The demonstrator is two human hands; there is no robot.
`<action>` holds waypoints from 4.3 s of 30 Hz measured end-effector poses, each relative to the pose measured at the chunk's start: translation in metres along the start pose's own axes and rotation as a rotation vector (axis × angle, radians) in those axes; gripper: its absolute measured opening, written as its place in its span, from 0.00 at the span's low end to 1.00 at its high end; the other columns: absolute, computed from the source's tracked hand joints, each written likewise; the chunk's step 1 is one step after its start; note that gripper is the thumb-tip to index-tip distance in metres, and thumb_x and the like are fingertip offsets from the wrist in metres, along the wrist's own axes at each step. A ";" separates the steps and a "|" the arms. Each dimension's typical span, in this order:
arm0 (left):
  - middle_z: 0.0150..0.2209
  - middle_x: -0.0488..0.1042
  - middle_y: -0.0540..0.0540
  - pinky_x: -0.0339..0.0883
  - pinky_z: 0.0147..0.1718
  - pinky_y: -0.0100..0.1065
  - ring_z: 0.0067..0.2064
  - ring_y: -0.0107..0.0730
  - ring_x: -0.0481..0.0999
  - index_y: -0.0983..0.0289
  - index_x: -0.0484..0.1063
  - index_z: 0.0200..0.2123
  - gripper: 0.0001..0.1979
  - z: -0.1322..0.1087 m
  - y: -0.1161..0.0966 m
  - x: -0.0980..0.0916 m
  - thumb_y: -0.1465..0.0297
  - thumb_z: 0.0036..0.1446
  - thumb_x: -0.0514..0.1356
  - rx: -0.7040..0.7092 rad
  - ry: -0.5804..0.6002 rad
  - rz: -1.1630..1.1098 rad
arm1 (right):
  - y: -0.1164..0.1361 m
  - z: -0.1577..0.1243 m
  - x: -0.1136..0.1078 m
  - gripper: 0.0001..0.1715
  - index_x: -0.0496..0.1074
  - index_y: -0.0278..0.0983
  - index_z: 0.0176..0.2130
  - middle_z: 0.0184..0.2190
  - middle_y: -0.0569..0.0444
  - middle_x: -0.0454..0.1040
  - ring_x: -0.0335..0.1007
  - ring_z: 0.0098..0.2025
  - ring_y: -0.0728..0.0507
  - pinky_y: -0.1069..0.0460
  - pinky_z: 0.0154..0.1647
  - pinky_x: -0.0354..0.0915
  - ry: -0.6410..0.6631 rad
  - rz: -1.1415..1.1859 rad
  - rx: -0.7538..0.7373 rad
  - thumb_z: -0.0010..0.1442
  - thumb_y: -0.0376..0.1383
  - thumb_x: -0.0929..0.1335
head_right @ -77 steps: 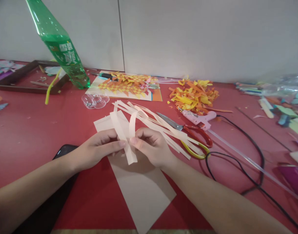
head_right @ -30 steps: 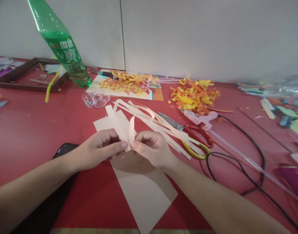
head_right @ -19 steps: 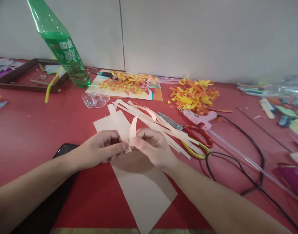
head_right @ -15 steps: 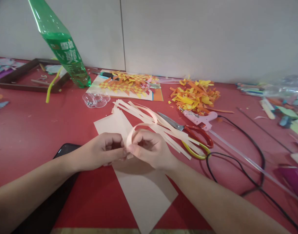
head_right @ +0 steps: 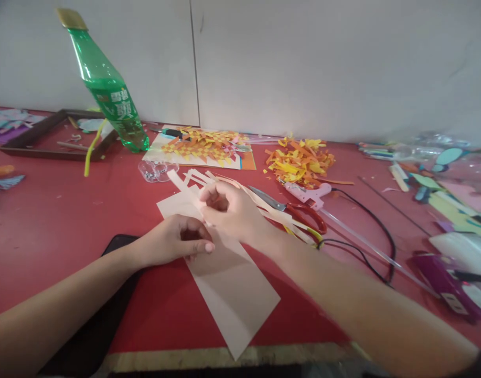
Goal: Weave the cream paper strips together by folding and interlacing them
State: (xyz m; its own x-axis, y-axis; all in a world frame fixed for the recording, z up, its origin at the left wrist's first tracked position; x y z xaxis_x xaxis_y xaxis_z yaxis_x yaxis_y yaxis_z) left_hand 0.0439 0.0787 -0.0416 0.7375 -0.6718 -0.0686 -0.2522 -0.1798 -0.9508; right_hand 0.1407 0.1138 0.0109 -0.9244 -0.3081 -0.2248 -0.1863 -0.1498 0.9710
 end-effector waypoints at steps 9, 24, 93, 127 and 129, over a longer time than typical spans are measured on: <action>0.34 0.75 0.54 0.70 0.34 0.32 0.34 0.32 0.75 0.63 0.71 0.35 0.11 -0.010 -0.020 -0.021 0.61 0.61 0.55 0.236 -0.358 0.281 | 0.114 0.056 -0.073 0.12 0.70 0.42 0.32 0.33 0.59 0.72 0.70 0.30 0.49 0.53 0.30 0.66 -0.194 -0.027 -0.404 0.51 0.26 0.72; 0.54 0.69 0.69 0.64 0.50 0.48 0.55 0.59 0.67 0.73 0.64 0.56 0.28 -0.021 -0.015 -0.043 0.58 0.60 0.55 -0.018 -0.714 1.321 | -0.041 -0.057 -0.145 0.04 0.70 0.37 0.30 0.27 0.51 0.77 0.73 0.27 0.44 0.52 0.24 0.65 -0.184 -0.806 0.435 0.51 0.30 0.66; 0.54 0.69 0.67 0.61 0.55 0.50 0.57 0.54 0.66 0.68 0.65 0.50 0.27 -0.027 -0.040 -0.010 0.53 0.57 0.58 0.479 -0.546 1.122 | -0.034 -0.043 -0.048 0.07 0.74 0.40 0.37 0.29 0.51 0.79 0.75 0.31 0.41 0.50 0.30 0.64 -0.263 -0.874 0.106 0.57 0.39 0.68; 0.51 0.73 0.65 0.69 0.49 0.47 0.53 0.51 0.72 0.69 0.64 0.52 0.21 -0.032 -0.028 -0.038 0.60 0.61 0.55 0.274 -0.569 1.262 | -0.010 -0.071 0.010 0.22 0.73 0.36 0.54 0.53 0.45 0.74 0.64 0.60 0.38 0.40 0.59 0.64 0.236 -0.538 -0.413 0.60 0.32 0.67; 0.50 0.73 0.66 0.69 0.48 0.47 0.52 0.52 0.72 0.70 0.64 0.52 0.24 -0.032 -0.024 -0.037 0.57 0.60 0.56 0.305 -0.612 1.238 | -0.010 -0.071 0.012 0.21 0.73 0.36 0.54 0.53 0.45 0.74 0.64 0.60 0.38 0.40 0.59 0.64 0.241 -0.552 -0.413 0.60 0.31 0.66</action>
State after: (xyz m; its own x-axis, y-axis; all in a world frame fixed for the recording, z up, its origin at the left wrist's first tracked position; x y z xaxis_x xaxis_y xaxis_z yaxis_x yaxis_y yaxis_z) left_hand 0.0027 0.0847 -0.0062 0.3130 0.1492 -0.9380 -0.8417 0.5012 -0.2011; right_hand 0.1557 0.0448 -0.0076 -0.6244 -0.2760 -0.7307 -0.4193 -0.6709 0.6117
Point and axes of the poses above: each hand's wrist, its own z-axis towards the middle knuckle, its own x-axis out of the palm, y = z × x, the point moved 8 cm from there along z, towards the middle knuckle
